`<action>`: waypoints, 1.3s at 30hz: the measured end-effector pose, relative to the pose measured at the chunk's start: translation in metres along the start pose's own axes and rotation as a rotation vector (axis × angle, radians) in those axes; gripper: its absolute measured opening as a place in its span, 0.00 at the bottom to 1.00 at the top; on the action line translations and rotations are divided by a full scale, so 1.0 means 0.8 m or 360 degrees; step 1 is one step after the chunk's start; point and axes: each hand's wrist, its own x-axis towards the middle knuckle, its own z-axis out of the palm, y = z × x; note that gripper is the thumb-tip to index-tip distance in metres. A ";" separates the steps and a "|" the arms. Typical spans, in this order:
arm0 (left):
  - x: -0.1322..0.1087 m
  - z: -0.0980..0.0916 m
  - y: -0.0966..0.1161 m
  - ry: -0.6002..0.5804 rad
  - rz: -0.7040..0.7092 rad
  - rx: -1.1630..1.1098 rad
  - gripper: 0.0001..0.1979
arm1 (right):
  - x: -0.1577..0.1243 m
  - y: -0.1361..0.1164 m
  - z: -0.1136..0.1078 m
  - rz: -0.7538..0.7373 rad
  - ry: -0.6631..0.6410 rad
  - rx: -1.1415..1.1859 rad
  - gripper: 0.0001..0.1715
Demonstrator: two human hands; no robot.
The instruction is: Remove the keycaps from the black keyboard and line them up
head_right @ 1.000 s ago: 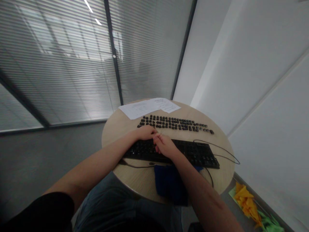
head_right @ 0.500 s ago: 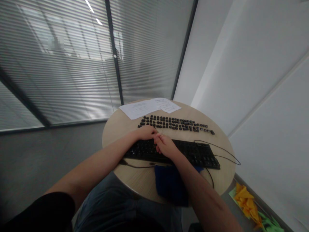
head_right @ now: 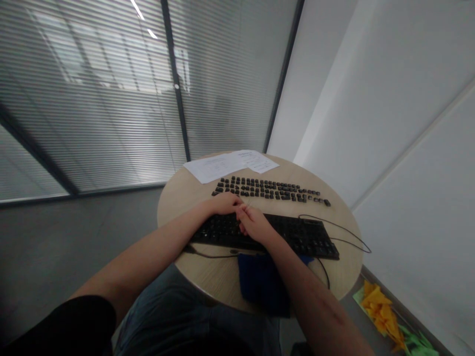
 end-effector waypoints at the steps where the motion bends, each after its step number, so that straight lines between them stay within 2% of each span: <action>1: 0.000 0.000 0.000 -0.0003 -0.0004 0.0001 0.13 | 0.000 0.000 0.000 0.0006 -0.0003 0.0013 0.23; 21: -0.001 -0.003 0.004 -0.0045 -0.0043 0.0056 0.14 | 0.003 0.003 -0.001 0.0072 -0.0032 0.0020 0.23; 39: 0.002 0.005 -0.004 0.0027 -0.0033 -0.0038 0.13 | 0.003 0.003 -0.001 0.0083 -0.0047 0.0052 0.24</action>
